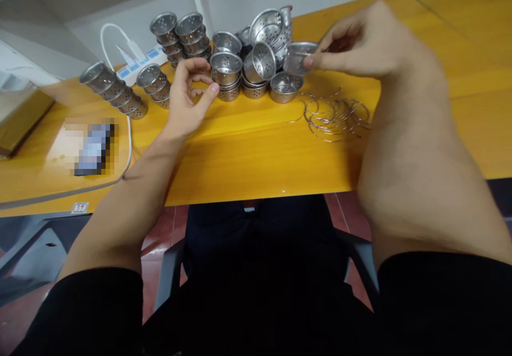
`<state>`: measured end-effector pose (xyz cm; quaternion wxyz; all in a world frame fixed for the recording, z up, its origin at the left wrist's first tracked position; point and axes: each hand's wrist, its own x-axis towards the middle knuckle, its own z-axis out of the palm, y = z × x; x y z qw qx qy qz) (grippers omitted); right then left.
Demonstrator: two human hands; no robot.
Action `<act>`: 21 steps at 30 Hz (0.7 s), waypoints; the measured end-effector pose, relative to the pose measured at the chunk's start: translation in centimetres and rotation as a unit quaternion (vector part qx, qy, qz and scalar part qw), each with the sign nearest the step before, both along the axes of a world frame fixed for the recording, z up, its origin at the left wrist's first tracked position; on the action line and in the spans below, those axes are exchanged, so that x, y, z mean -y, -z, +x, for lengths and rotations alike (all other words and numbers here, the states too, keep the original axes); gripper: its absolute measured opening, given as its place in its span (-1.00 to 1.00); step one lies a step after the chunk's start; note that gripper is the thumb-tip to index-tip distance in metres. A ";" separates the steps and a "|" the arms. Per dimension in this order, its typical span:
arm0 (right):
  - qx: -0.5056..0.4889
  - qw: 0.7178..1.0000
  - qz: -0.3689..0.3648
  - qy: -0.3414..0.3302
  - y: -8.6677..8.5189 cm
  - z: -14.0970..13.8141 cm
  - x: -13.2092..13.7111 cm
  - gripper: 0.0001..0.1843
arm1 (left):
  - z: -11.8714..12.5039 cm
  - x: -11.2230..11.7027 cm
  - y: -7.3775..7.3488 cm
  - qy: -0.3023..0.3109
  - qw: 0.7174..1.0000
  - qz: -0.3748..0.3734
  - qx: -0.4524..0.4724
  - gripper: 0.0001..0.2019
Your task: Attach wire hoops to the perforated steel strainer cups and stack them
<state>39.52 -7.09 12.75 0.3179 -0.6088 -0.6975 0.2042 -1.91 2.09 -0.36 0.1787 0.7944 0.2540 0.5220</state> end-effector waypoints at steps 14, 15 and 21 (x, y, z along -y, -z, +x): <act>0.121 0.989 -0.035 -0.081 1.7 -0.5 -2.5 -0.68 | -1.9 0.1 -2.4 -0.107 0.994 0.027 -0.007 -0.26; 0.122 0.989 -0.038 -0.075 1.6 -0.7 -2.3 -0.68 | -2.1 0.2 -2.8 -0.121 0.991 0.047 -0.010 -0.33; 0.119 0.988 -0.048 -0.085 1.6 -0.4 -2.5 -0.68 | -5.5 -0.9 -3.1 -0.258 0.956 0.132 0.047 -0.24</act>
